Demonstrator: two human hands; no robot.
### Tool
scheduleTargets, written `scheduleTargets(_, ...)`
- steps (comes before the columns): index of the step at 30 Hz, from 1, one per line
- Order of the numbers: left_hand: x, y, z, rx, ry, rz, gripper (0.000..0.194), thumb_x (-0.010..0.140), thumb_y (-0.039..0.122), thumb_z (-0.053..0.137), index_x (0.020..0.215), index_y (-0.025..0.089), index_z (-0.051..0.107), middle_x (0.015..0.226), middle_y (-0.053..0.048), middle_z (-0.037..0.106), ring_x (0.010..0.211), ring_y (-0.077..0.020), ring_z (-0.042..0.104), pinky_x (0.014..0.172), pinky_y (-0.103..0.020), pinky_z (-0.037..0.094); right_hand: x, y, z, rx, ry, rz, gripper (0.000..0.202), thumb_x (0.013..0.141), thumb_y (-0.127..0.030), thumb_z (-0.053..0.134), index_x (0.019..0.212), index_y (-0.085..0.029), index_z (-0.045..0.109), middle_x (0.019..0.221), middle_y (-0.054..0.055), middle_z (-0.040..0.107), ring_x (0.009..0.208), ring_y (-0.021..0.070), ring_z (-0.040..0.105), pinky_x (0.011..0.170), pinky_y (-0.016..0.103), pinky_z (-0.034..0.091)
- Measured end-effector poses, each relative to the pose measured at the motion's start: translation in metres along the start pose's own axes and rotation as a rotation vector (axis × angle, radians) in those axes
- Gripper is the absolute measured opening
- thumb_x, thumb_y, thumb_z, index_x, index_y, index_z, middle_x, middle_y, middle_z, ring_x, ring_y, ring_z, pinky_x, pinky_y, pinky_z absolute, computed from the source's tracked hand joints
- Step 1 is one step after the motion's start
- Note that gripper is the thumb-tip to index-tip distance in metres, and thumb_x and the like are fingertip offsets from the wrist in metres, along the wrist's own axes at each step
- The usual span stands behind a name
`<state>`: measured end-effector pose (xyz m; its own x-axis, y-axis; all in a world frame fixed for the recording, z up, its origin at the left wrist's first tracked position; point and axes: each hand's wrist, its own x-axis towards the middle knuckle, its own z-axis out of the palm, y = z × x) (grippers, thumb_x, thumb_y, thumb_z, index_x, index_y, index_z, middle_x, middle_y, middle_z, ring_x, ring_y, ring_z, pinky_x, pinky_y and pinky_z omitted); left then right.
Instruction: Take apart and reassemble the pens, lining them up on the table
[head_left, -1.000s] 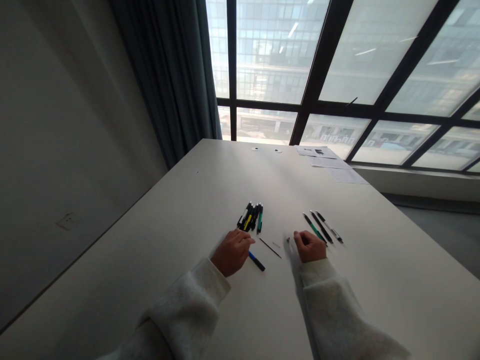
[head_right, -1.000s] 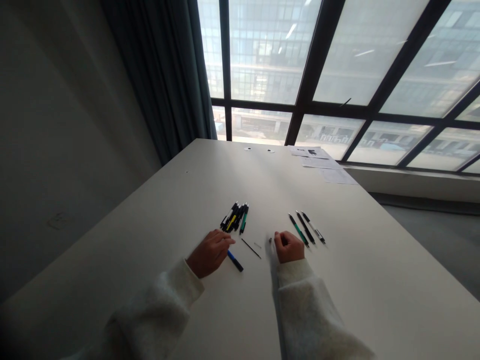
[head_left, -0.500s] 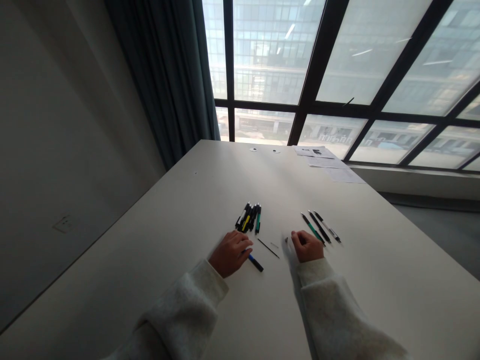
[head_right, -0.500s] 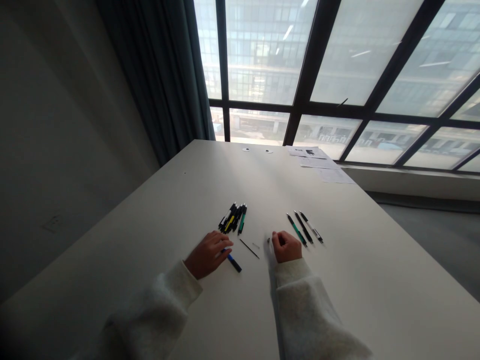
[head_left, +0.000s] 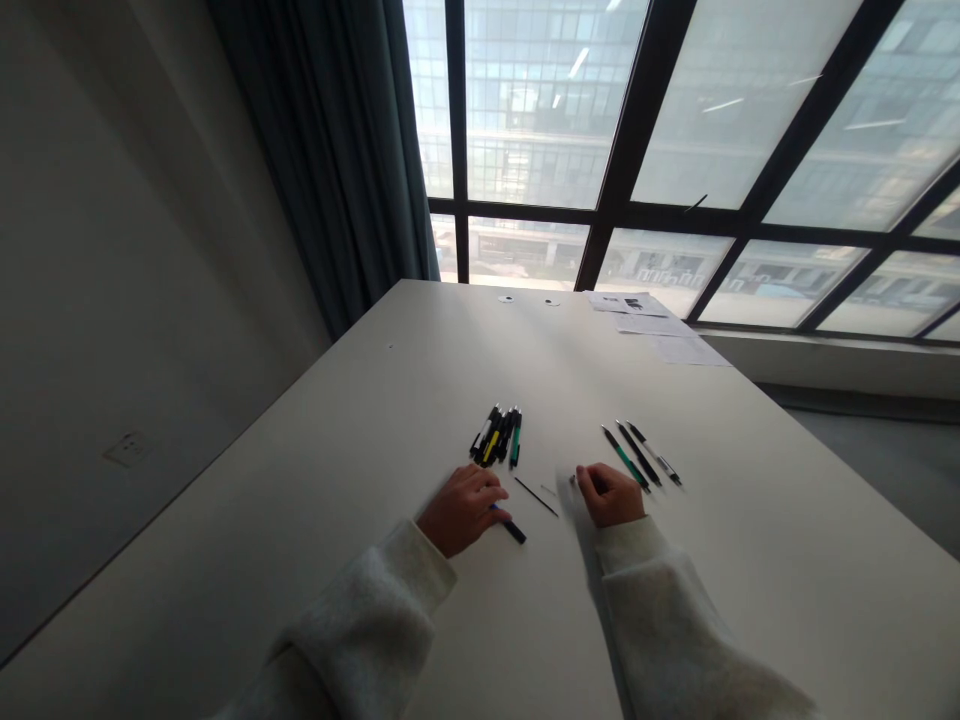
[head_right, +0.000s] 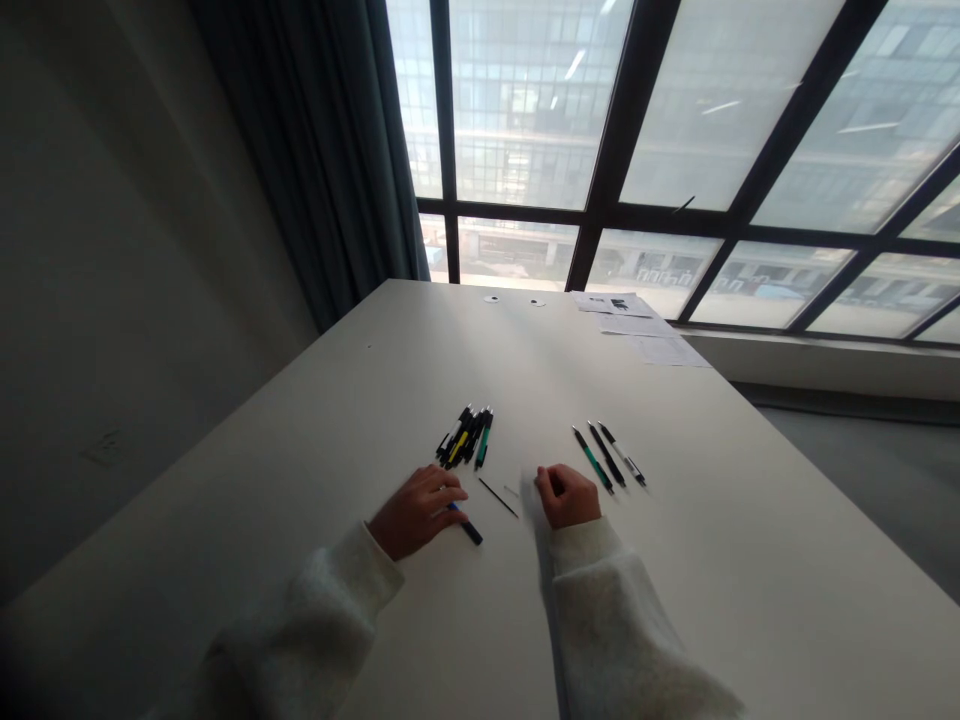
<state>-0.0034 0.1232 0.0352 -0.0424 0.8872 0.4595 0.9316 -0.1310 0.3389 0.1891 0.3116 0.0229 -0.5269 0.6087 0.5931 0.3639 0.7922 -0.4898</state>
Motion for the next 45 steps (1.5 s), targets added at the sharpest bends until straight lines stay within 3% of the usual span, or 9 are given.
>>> scheduleTargets(4, -0.004, 0.0, 0.001, -0.021, -0.046, 0.091, 0.035, 0.069, 0.045, 0.077, 0.093, 0.02, 0.069, 0.094, -0.004, 0.067, 0.09, -0.0212, 0.057, 0.083, -0.037, 0.044, -0.005, -0.011, -0.002, 0.11, -0.175, -0.151, 0.027, 0.086, -0.035, 0.054, 0.07, -0.016, 0.064, 0.057, 0.001, 0.058, 0.047, 0.0108, 0.049, 0.05, 0.022, 0.038)
scheduleTargets(9, -0.004, 0.005, 0.005, 0.019, -0.058, 0.124, 0.017, 0.078, 0.034, 0.072, 0.085, 0.02, 0.067, 0.089, -0.002, 0.067, 0.09, -0.0196, 0.058, 0.082, -0.034, 0.044, -0.012, -0.021, -0.003, 0.028, -0.402, -0.206, 0.023, 0.083, -0.039, 0.06, 0.075, -0.02, 0.07, 0.071, 0.003, 0.064, 0.054, 0.0126, 0.055, 0.054, 0.024, 0.04)
scheduleTargets(16, -0.003, 0.008, 0.003, 0.065, 0.099, -0.013, 0.014, 0.093, 0.029, 0.052, 0.091, 0.017, 0.059, 0.086, -0.004, 0.064, 0.079, -0.0181, 0.057, 0.073, -0.032, 0.048, -0.011, -0.027, -0.004, -0.134, -0.552, -0.157, 0.017, 0.083, -0.03, 0.058, 0.075, -0.022, 0.07, 0.08, 0.003, 0.066, 0.067, 0.016, 0.061, 0.06, 0.025, 0.043)
scheduleTargets(21, -0.004, 0.006, 0.002, 0.006, 0.136, -0.047, 0.019, 0.096, 0.021, 0.045, 0.113, 0.018, 0.055, 0.092, -0.005, 0.065, 0.084, -0.0182, 0.059, 0.076, -0.033, 0.051, -0.013, -0.031, -0.001, -0.196, -0.604, -0.174, 0.014, 0.086, -0.026, 0.055, 0.08, -0.02, 0.066, 0.086, 0.003, 0.064, 0.068, 0.0154, 0.061, 0.059, 0.024, 0.043)
scheduleTargets(26, -0.002, 0.007, 0.001, 0.002, 0.143, -0.054, 0.017, 0.096, 0.019, 0.043, 0.109, 0.017, 0.055, 0.091, -0.006, 0.064, 0.085, -0.0192, 0.059, 0.078, -0.035, 0.052, -0.016, -0.027, 0.005, -0.257, -0.555, -0.163, 0.015, 0.092, -0.025, 0.048, 0.089, -0.02, 0.061, 0.092, 0.004, 0.062, 0.064, 0.0139, 0.06, 0.049, 0.022, 0.038)
scheduleTargets(32, 0.001, 0.008, -0.002, 0.027, 0.224, -0.099, 0.017, 0.096, 0.018, 0.04, 0.105, 0.016, 0.054, 0.094, -0.008, 0.063, 0.085, -0.0199, 0.058, 0.078, -0.037, 0.052, -0.017, -0.017, 0.007, -0.196, -0.321, -0.169, 0.02, 0.097, -0.025, 0.039, 0.09, -0.019, 0.057, 0.088, 0.006, 0.062, 0.065, 0.0154, 0.061, 0.045, 0.022, 0.036)
scheduleTargets(39, 0.003, 0.007, -0.006, 0.129, 0.282, -0.136, 0.016, 0.096, 0.019, 0.04, 0.105, 0.018, 0.053, 0.095, -0.008, 0.063, 0.084, -0.0204, 0.057, 0.077, -0.037, 0.048, -0.014, -0.016, 0.003, 0.067, -0.121, -0.25, 0.018, 0.096, -0.021, 0.043, 0.097, -0.018, 0.061, 0.088, 0.008, 0.067, 0.077, 0.0161, 0.067, 0.062, 0.023, 0.051)
scheduleTargets(45, 0.002, 0.005, -0.005, 0.175, 0.295, -0.139, 0.011, 0.094, 0.017, 0.046, 0.102, 0.018, 0.054, 0.097, -0.007, 0.062, 0.086, -0.0213, 0.055, 0.078, -0.037, 0.046, -0.014, -0.017, 0.001, 0.142, -0.119, -0.274, 0.027, 0.096, -0.019, 0.041, 0.109, -0.02, 0.065, 0.096, 0.01, 0.068, 0.083, 0.0172, 0.068, 0.07, 0.025, 0.057)
